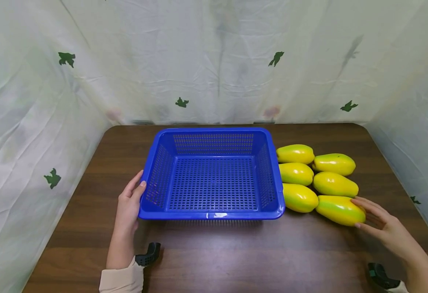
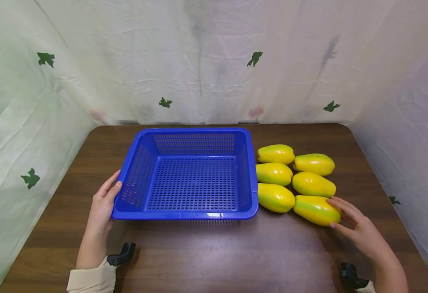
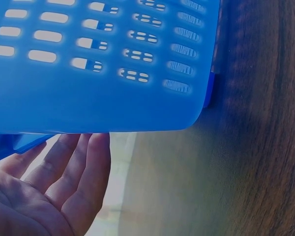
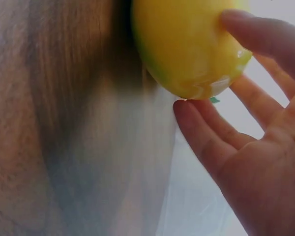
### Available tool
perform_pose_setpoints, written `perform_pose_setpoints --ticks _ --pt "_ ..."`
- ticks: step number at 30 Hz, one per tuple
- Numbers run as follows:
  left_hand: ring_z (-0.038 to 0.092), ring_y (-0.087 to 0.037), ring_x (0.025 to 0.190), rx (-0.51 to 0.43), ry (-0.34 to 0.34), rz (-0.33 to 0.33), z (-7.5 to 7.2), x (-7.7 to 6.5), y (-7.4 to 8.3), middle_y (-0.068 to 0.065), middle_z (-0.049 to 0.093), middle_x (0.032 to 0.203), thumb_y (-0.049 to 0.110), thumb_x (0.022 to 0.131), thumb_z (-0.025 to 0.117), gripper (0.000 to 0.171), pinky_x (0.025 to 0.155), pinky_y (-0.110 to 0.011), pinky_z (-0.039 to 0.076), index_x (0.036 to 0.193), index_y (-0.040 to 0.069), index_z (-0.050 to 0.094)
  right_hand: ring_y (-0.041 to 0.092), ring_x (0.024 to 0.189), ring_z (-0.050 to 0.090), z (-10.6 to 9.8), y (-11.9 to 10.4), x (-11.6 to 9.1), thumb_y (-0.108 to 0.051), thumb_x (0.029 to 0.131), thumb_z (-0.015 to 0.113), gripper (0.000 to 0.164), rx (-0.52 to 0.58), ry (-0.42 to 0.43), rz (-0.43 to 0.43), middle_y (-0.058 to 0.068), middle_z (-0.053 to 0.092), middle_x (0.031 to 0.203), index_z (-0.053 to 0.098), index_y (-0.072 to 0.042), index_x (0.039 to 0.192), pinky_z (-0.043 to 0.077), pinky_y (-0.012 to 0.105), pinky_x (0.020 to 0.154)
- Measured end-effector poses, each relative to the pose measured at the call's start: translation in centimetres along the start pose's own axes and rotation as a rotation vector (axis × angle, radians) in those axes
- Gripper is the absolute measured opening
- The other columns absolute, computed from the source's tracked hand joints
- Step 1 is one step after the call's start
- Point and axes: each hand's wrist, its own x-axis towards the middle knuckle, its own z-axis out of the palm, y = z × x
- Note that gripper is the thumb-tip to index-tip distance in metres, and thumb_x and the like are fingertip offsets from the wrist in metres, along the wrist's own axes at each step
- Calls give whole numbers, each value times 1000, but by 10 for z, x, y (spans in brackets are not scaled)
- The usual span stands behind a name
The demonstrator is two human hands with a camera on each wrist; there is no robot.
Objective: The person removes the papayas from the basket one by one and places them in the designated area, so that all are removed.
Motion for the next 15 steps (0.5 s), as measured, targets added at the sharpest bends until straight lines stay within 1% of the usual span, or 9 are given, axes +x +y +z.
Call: perform_pose_setpoints --ticks 2,5,8,10,11,14,15 --pt "60 -12 81 3 1 1 -1 0 0 -5 56 106 37 90 52 49 65 -25 51 136 23 42 -11 115 28 0 -2 0 5 80 63 62 -2 -8 15 -8 30 137 38 -4 136 31 2 81" --pt "59 -13 81 23 12 7 -1 0 0 -6 56 105 36 90 52 48 65 -25 51 135 22 42 -11 112 28 -1 -6 1 -1 83 62 60 -15 -12 60 -5 26 141 36 -6 137 32 3 78" --pt "57 -13 82 79 44 37 -1 0 -1 -8 55 106 33 91 51 46 65 -23 50 135 22 42 -11 111 27 -2 -12 2 -6 86 60 57 -35 7 101 -4 23 142 36 -8 138 31 3 78" --pt "56 -13 87 136 90 97 0 0 -1 -9 55 109 30 92 50 44 70 -20 48 134 21 44 -9 114 26 -2 -17 3 -6 87 59 56 -50 38 95 -3 24 143 36 -8 137 28 3 80" --pt "55 -12 89 178 119 142 0 0 -1 -9 56 110 29 93 50 42 72 -20 47 134 20 45 -8 115 25 -3 -19 4 -5 86 59 56 -57 57 84 -2 25 143 37 -8 137 26 2 82" --pt "53 -11 97 316 225 309 1 -3 1 -6 56 116 25 93 49 38 77 -17 42 130 17 49 -7 120 21 -4 -25 8 0 84 61 58 -85 111 32 -3 27 142 37 -7 137 18 2 86" --pt "53 -12 100 349 257 362 1 -4 2 -5 56 118 24 93 49 37 78 -16 41 129 16 51 -7 121 20 -4 -28 9 0 84 61 59 -91 123 29 -5 27 142 37 -8 137 17 7 93"
